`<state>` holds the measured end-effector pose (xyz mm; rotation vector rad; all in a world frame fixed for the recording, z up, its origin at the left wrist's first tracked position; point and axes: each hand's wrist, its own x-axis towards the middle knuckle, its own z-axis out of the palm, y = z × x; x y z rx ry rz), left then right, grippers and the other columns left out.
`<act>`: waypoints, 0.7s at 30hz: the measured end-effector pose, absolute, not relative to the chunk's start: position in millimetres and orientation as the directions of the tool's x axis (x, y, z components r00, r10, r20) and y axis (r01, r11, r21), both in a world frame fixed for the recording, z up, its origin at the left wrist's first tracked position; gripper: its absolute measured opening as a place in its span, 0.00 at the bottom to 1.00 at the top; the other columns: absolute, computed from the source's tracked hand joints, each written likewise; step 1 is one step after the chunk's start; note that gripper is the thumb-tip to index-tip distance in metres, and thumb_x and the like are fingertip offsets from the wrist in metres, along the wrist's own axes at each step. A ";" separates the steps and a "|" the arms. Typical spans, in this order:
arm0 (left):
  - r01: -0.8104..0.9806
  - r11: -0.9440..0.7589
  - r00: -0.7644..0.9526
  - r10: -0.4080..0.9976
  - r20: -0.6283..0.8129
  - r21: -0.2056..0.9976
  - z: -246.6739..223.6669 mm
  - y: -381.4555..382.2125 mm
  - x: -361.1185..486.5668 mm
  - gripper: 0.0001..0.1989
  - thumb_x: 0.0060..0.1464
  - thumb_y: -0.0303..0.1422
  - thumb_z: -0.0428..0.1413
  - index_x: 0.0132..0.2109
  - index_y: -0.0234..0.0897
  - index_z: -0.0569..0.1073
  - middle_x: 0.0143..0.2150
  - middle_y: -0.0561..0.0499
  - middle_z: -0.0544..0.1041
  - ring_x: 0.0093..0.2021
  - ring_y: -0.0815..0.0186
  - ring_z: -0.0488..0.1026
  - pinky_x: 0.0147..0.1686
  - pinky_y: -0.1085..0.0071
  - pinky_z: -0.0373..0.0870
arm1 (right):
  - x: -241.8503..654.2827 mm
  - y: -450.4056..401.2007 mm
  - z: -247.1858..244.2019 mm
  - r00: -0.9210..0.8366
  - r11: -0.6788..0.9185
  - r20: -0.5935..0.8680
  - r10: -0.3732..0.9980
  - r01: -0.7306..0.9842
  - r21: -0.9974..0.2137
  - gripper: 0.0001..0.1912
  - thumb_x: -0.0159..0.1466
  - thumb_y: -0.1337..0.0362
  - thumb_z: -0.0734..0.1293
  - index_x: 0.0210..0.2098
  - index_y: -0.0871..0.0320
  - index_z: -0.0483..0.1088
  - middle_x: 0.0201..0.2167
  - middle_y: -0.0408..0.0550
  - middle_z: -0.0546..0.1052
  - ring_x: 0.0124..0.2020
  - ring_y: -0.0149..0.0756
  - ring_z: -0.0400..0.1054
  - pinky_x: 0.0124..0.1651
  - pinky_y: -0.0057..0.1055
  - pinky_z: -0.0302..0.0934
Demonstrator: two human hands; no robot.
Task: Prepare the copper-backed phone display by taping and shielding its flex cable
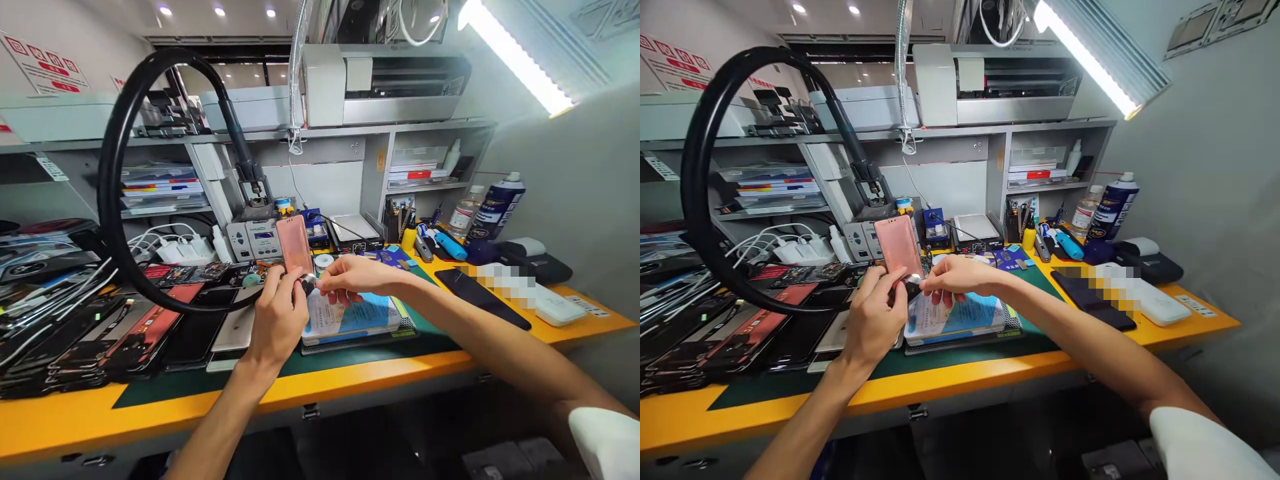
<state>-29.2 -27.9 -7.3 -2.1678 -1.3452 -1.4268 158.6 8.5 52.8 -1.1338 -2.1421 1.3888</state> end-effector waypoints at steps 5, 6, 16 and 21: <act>0.847 -0.495 0.142 0.560 0.816 0.193 -23.8 -32.7 -36.4 0.15 0.63 0.26 0.48 0.53 0.32 0.73 0.43 0.41 0.71 0.43 0.60 0.73 0.42 0.65 0.73 | 152.6 14.7 24.6 -0.610 0.100 -0.139 0.780 0.342 -0.934 0.14 0.63 0.57 0.66 0.30 0.62 0.72 0.22 0.42 0.74 0.16 0.24 0.64 0.14 0.20 0.54; 0.859 -0.478 0.137 0.559 0.817 0.183 -26.0 -34.3 -37.9 0.15 0.62 0.26 0.49 0.54 0.32 0.73 0.42 0.41 0.70 0.41 0.60 0.73 0.40 0.66 0.73 | 150.4 15.2 22.0 -0.610 0.089 -0.137 0.781 0.326 -0.941 0.14 0.63 0.57 0.66 0.29 0.62 0.72 0.22 0.42 0.74 0.15 0.24 0.64 0.14 0.19 0.54; 0.918 -0.325 0.037 0.640 0.768 0.226 -35.9 -53.2 -36.2 0.16 0.61 0.27 0.50 0.54 0.29 0.72 0.41 0.42 0.68 0.34 0.61 0.73 0.33 0.65 0.73 | 141.0 16.9 15.1 -0.587 0.065 -0.122 0.800 0.288 -0.955 0.15 0.63 0.58 0.67 0.25 0.62 0.70 0.23 0.44 0.75 0.15 0.23 0.65 0.11 0.17 0.52; 0.909 -0.323 0.053 0.715 0.697 0.262 -28.4 -64.6 -32.9 0.17 0.59 0.28 0.52 0.55 0.32 0.72 0.44 0.43 0.70 0.34 0.61 0.75 0.33 0.67 0.73 | 140.2 14.8 16.5 -0.570 0.069 -0.127 0.812 0.309 -0.949 0.15 0.63 0.60 0.67 0.24 0.62 0.70 0.23 0.44 0.75 0.15 0.23 0.65 0.10 0.18 0.52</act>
